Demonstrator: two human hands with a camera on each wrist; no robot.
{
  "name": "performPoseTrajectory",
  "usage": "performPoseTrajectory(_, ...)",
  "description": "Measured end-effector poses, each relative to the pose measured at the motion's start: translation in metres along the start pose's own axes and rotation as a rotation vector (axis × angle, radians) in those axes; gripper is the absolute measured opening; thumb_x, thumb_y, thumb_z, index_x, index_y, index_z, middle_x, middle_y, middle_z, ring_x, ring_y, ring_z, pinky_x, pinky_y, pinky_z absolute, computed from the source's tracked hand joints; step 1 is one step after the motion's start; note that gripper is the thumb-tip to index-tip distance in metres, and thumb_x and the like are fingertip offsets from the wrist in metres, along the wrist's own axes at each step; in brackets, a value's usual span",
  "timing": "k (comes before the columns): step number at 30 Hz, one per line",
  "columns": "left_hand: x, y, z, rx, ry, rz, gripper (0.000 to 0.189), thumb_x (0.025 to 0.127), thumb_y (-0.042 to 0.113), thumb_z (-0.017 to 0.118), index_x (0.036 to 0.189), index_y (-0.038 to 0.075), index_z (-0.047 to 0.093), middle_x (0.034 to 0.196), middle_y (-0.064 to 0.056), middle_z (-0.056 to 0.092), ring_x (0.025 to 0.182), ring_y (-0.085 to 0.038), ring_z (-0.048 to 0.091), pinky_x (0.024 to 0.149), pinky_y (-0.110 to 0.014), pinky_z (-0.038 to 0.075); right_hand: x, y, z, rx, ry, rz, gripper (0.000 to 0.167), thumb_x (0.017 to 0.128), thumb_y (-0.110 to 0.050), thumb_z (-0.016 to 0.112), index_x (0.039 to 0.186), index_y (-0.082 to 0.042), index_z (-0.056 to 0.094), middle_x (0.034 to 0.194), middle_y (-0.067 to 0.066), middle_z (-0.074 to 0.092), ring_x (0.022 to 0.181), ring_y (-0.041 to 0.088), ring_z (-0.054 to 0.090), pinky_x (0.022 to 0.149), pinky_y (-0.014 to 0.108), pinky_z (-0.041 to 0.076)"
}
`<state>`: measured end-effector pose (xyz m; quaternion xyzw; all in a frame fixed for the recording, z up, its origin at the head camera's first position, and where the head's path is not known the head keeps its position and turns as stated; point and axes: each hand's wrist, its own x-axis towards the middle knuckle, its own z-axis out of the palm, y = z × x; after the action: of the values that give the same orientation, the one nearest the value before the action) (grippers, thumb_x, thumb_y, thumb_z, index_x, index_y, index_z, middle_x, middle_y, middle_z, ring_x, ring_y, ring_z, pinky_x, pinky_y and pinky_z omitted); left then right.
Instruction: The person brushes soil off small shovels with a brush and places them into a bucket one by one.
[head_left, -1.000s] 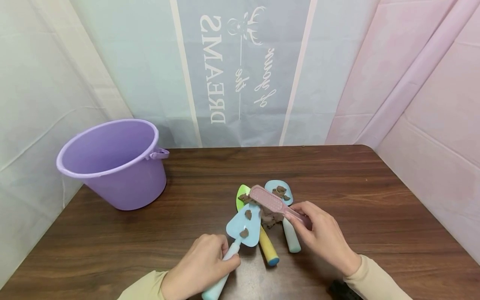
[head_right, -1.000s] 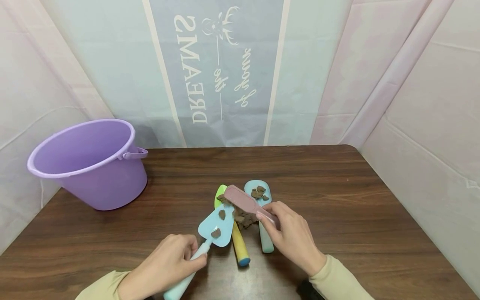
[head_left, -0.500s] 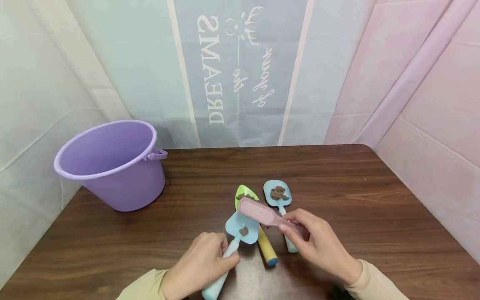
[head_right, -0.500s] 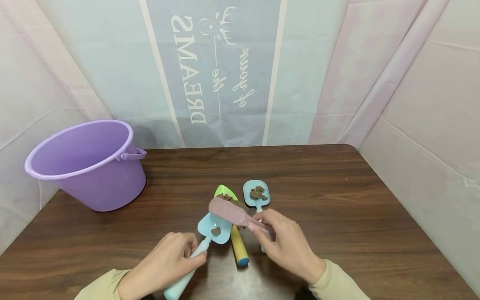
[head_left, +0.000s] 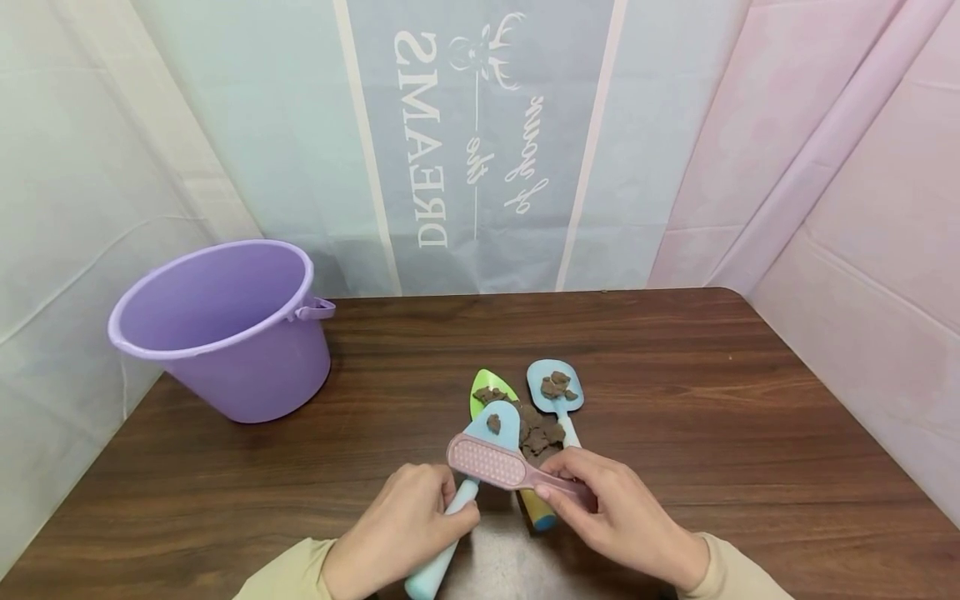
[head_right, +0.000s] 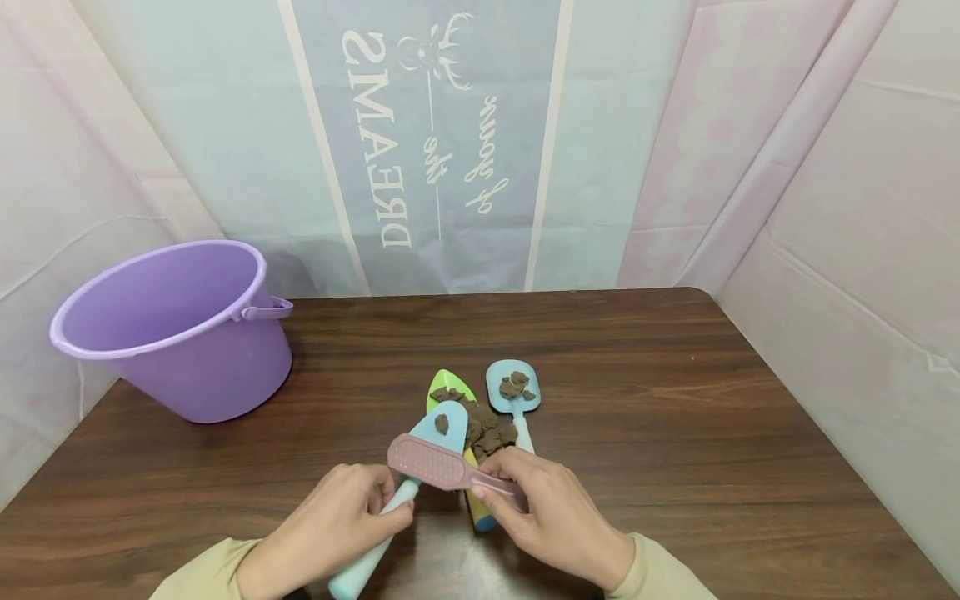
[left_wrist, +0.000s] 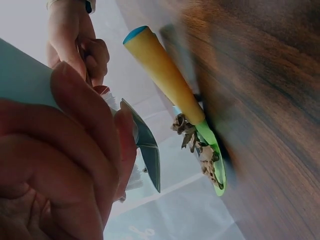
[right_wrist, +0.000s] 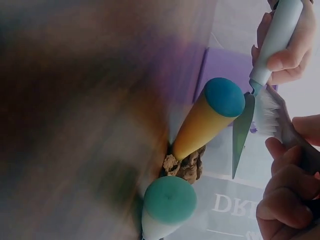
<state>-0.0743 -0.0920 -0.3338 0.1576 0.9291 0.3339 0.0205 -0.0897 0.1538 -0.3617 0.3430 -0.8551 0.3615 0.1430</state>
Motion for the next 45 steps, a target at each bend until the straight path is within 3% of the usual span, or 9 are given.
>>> performPoseTrajectory(8, -0.001, -0.001, 0.000, -0.006, -0.011, -0.002, 0.025, 0.072, 0.022, 0.066, 0.056, 0.018, 0.047, 0.046, 0.016, 0.029, 0.044, 0.001, 0.030, 0.041, -0.019, 0.026, 0.001, 0.003, -0.001, -0.062, 0.010, -0.002, 0.017, 0.086, -0.017, 0.071, 0.096, -0.027, 0.062, 0.079, -0.020, 0.048, 0.059, -0.009, 0.037, 0.051, 0.005, 0.029)
performPoseTrajectory(14, -0.002, 0.000, -0.001, -0.023, -0.039, -0.004, 0.026, 0.073, 0.023, 0.066, 0.056, 0.017, 0.047, 0.046, 0.015, 0.029, 0.045, 0.000, 0.029, 0.041, -0.019, 0.025, 0.004, 0.010, -0.006, -0.147, 0.071, 0.008, 0.019, 0.083, -0.018, 0.074, 0.097, -0.025, 0.062, 0.076, -0.020, 0.044, 0.056, -0.007, 0.036, 0.052, 0.005, 0.027)
performPoseTrajectory(24, -0.003, 0.000, -0.001, -0.037, -0.030, 0.016, 0.027, 0.073, 0.022, 0.067, 0.056, 0.017, 0.047, 0.047, 0.015, 0.030, 0.045, 0.002, 0.030, 0.041, -0.019, 0.025, 0.007, 0.018, -0.012, -0.174, 0.129, 0.036, 0.022, 0.081, -0.013, 0.075, 0.097, -0.023, 0.064, 0.075, -0.019, 0.045, 0.057, -0.006, 0.036, 0.051, 0.006, 0.028)
performPoseTrajectory(33, -0.005, 0.000, -0.001, -0.029, -0.035, -0.001, 0.028, 0.073, 0.023, 0.067, 0.056, 0.017, 0.045, 0.048, 0.014, 0.030, 0.045, 0.001, 0.029, 0.041, -0.019, 0.024, 0.008, 0.026, -0.018, -0.229, 0.178, 0.112, 0.019, 0.080, -0.011, 0.076, 0.094, -0.017, 0.065, 0.075, -0.016, 0.048, 0.059, -0.004, 0.037, 0.051, 0.010, 0.030)
performPoseTrajectory(40, -0.004, 0.000, -0.002, -0.023, -0.032, 0.001, 0.028, 0.073, 0.024, 0.067, 0.057, 0.017, 0.045, 0.047, 0.014, 0.031, 0.045, 0.001, 0.030, 0.041, -0.019, 0.025, 0.009, 0.033, -0.022, -0.243, 0.201, 0.134, 0.017, 0.080, -0.009, 0.075, 0.093, -0.014, 0.065, 0.074, -0.014, 0.048, 0.058, 0.000, 0.039, 0.053, 0.011, 0.030)
performPoseTrajectory(45, -0.004, 0.001, -0.002, -0.026, -0.032, 0.005, 0.027, 0.073, 0.023, 0.067, 0.057, 0.017, 0.046, 0.047, 0.015, 0.030, 0.045, 0.001, 0.030, 0.041, -0.019, 0.025, 0.008, 0.032, -0.021, -0.180, 0.194, 0.141, 0.017, 0.081, -0.007, 0.074, 0.094, -0.014, 0.065, 0.074, -0.013, 0.053, 0.059, -0.002, 0.040, 0.053, 0.012, 0.033)
